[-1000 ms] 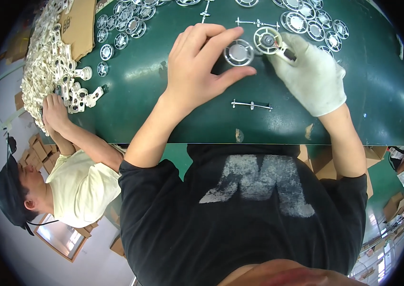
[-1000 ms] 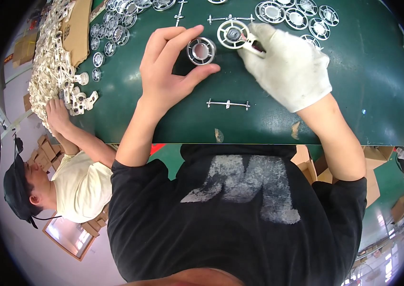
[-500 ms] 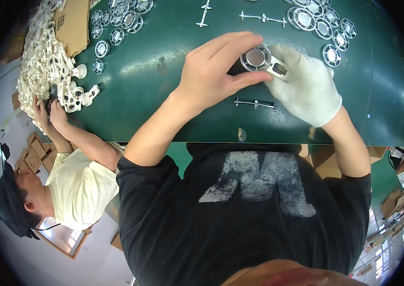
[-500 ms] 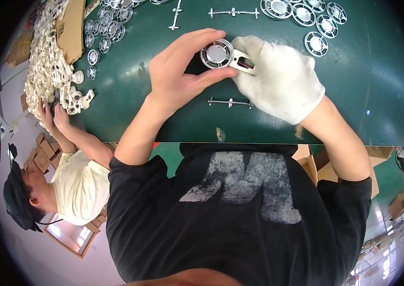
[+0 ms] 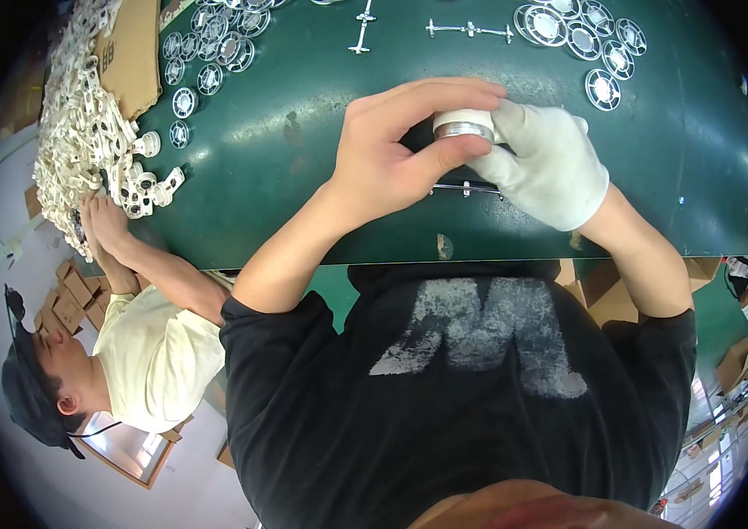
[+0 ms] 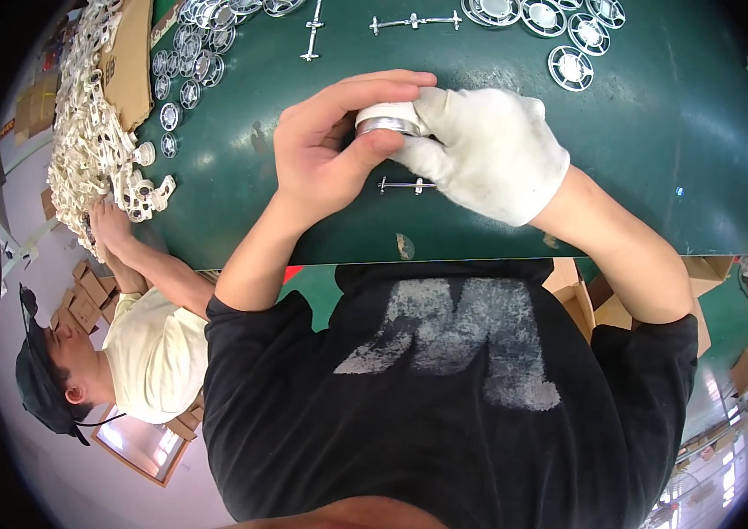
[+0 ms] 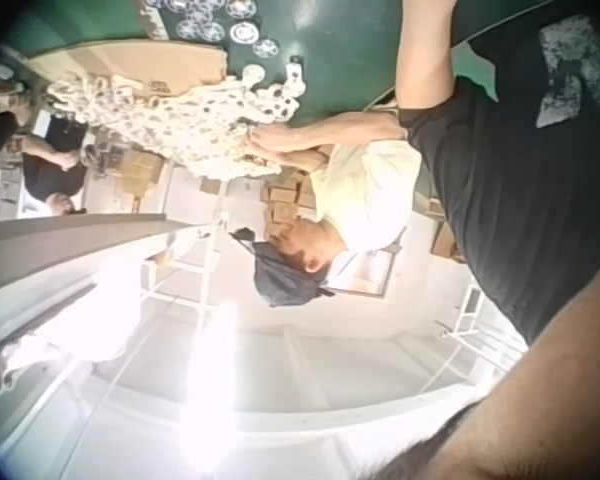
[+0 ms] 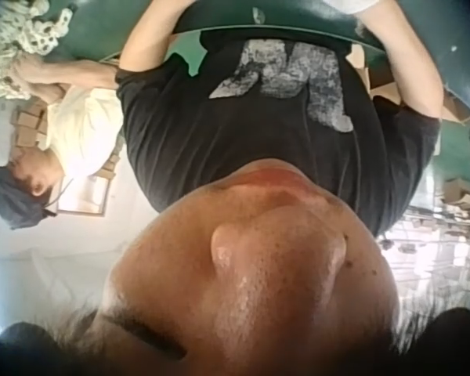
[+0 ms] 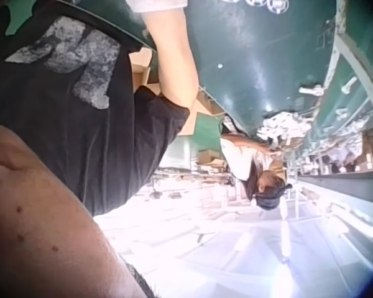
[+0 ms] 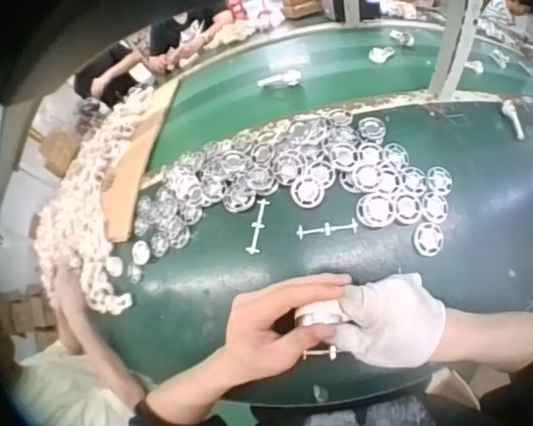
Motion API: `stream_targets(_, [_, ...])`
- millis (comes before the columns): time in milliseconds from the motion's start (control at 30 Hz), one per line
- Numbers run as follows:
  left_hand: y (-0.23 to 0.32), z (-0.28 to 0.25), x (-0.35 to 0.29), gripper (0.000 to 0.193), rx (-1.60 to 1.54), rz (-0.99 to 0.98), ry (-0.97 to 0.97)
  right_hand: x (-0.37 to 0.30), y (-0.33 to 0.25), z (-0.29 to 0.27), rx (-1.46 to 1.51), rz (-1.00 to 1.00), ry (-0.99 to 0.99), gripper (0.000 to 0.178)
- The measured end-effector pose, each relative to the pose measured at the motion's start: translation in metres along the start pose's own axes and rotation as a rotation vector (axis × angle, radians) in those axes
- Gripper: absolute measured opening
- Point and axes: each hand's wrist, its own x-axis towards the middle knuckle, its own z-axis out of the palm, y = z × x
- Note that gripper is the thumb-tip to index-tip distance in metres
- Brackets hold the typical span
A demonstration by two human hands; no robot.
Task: The person assembles small circular components by fitting plastic rings and metal rings together by hand, while wearing a protective glove.
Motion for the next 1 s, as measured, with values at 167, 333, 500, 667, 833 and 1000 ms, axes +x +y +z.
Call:
stream_targets(167, [0.012, -0.002, -0.002, 0.031, -0.186, -0.084, 0.008, -0.002, -0.001, 0.005, -0.288, -0.143, 0.106, 0.025])
stream_targets(333, [0.01, -0.008, 0.007, 0.034, 0.043, 0.226, -0.023, -0.014, 0.002, 0.006, -0.183, -0.195, 0.113, 0.016])
stream_targets(500, [0.016, 0.015, 0.005, 0.03, -0.127, 0.108, 0.061, -0.02, 0.016, 0.007, -0.155, -0.236, 0.206, 0.026])
stream_targets(667, [0.022, -0.003, 0.008, 0.032, -0.001, 0.261, -0.022, -0.011, 0.017, 0.015, -0.211, -0.418, 0.279, 0.022])
stream_targets(833, [0.025, -0.013, 0.016, 0.038, 0.157, 0.356, -0.096, -0.005, 0.013, 0.012, -0.156, -0.487, 0.347, 0.023])
stream_targets(1000, [0.022, -0.007, 0.015, 0.034, 0.119, 0.341, -0.108, -0.011, 0.018, 0.011, -0.153, -0.481, 0.319, 0.025])
